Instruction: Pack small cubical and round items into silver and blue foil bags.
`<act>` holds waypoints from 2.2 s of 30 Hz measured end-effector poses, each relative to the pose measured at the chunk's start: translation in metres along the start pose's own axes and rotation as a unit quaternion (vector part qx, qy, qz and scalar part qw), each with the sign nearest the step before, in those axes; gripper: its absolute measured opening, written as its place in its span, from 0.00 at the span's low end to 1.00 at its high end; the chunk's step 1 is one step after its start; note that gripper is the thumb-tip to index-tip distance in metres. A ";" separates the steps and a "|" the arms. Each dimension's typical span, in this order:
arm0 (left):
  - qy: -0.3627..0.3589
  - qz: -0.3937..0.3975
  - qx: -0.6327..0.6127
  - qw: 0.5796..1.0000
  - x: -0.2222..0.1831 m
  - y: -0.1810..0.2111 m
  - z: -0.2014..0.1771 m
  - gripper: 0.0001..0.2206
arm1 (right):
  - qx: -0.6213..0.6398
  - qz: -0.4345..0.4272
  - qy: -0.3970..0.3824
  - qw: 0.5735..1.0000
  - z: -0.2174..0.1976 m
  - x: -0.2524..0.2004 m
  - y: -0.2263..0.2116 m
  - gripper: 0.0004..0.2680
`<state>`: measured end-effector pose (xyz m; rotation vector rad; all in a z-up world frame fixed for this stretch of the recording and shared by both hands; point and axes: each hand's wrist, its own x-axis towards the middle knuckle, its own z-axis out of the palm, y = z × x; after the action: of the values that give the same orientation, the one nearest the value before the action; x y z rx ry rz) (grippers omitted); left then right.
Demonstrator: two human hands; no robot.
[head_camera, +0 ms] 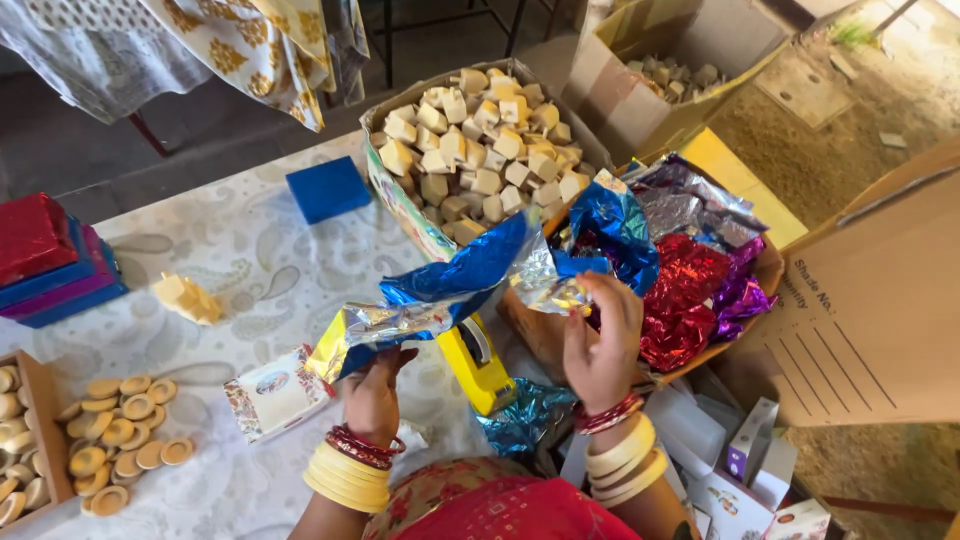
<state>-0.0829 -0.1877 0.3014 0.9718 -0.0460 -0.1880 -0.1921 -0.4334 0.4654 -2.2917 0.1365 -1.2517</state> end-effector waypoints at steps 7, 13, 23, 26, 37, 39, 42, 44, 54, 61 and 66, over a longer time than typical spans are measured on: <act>-0.106 0.021 0.116 0.987 -0.016 -0.020 -0.025 0.19 | -0.018 0.029 -0.103 0.994 0.010 -0.010 0.014 0.12; -0.136 0.332 0.548 0.755 -0.026 0.008 -0.011 0.16 | 0.000 0.036 -0.210 0.977 0.023 -0.023 -0.006 0.19; -0.064 0.001 -0.164 0.984 -0.040 0.041 -0.023 0.12 | -0.203 -0.076 -0.090 0.972 0.054 -0.054 0.025 0.16; -0.047 -0.006 -0.171 0.984 -0.043 0.051 -0.032 0.12 | -0.174 -0.123 -0.054 0.976 0.050 -0.051 0.034 0.07; 0.024 0.035 -0.201 0.979 -0.035 0.106 -0.068 0.18 | -0.351 -0.096 0.016 0.931 -0.039 -0.053 0.105 0.04; 0.006 0.073 -0.200 0.977 -0.028 0.105 -0.084 0.19 | -0.419 -0.032 0.027 0.907 -0.065 -0.069 0.134 0.05; -0.006 0.085 -0.215 0.973 -0.022 0.101 -0.097 0.13 | -0.327 -0.007 0.009 0.945 -0.105 -0.078 0.126 0.03; 0.007 0.082 -0.198 0.977 -0.020 0.107 -0.078 0.17 | -0.243 0.009 -0.031 0.970 -0.105 -0.084 0.104 0.02; -0.032 0.046 -0.134 0.989 -0.005 0.026 -0.123 0.11 | -0.174 0.103 -0.481 0.853 -0.040 -0.183 0.114 0.22; -0.008 -0.060 -0.043 0.997 -0.020 0.065 -0.059 0.14 | -0.019 0.172 -0.459 0.872 -0.005 -0.096 0.020 0.28; -0.075 -0.094 -0.015 0.993 -0.030 0.044 -0.066 0.16 | 0.267 0.117 -0.320 0.901 0.019 -0.111 0.045 0.17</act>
<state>-0.0982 -0.1038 0.3018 0.9303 -0.0892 -0.4332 -0.2328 -0.4287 0.3514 -1.9932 -0.1486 -0.3077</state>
